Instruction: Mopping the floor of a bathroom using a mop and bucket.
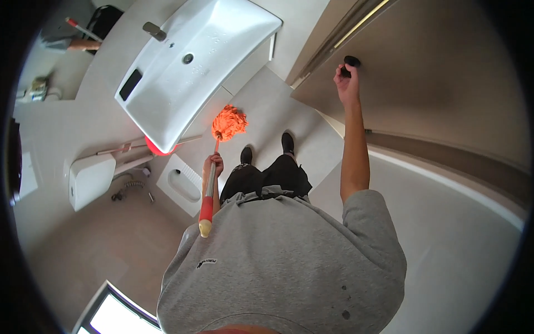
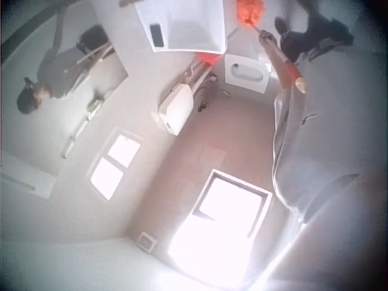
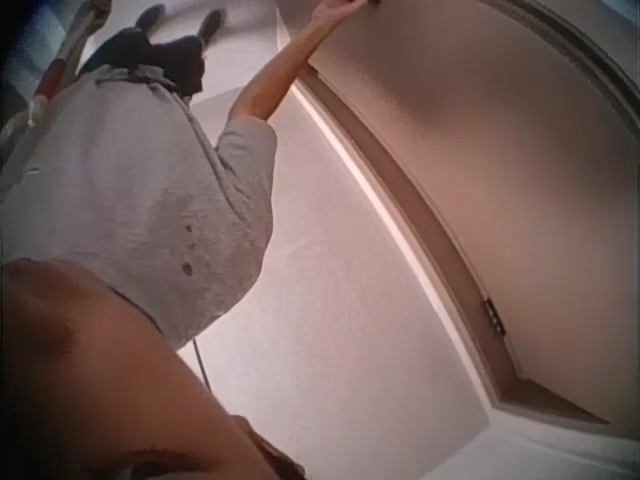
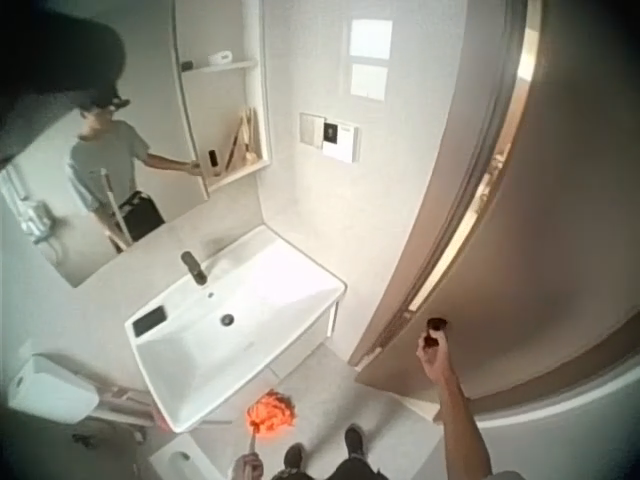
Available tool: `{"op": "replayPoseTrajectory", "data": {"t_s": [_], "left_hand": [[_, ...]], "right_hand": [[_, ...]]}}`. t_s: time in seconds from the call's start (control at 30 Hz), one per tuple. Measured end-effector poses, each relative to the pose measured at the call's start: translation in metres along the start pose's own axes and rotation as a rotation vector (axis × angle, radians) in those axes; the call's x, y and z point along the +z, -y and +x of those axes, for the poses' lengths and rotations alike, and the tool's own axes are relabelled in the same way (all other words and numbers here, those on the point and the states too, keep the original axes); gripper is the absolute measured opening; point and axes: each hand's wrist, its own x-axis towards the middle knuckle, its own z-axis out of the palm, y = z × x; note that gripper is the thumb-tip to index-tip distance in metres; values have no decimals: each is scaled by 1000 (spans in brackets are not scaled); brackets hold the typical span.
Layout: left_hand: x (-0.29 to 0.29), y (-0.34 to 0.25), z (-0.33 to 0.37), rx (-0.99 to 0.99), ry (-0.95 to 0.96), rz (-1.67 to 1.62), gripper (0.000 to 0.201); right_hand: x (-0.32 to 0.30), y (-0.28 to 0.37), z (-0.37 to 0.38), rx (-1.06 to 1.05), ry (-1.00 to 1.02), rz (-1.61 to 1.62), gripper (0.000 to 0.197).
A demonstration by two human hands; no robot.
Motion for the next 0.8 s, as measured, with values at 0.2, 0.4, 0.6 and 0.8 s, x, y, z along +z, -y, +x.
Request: {"op": "replayPoseTrajectory", "data": {"t_s": [0.2,0.4,0.6,0.8], "left_hand": [[22,-50,7,-116,61,99,8],[21,-69,6,-217,-13,158,7],[17,-56,11,-251,-212,340,9],[29,-39,24,-291,-284,397,7]], "right_hand": [[-37,-42,-129,119,116,12,21],[-67,-53,-273,60,-49,-194,19],[-113,-36,-389,179,-408,-893,18],[-173,-23,-471,-442,-433,-2164,29]]}}
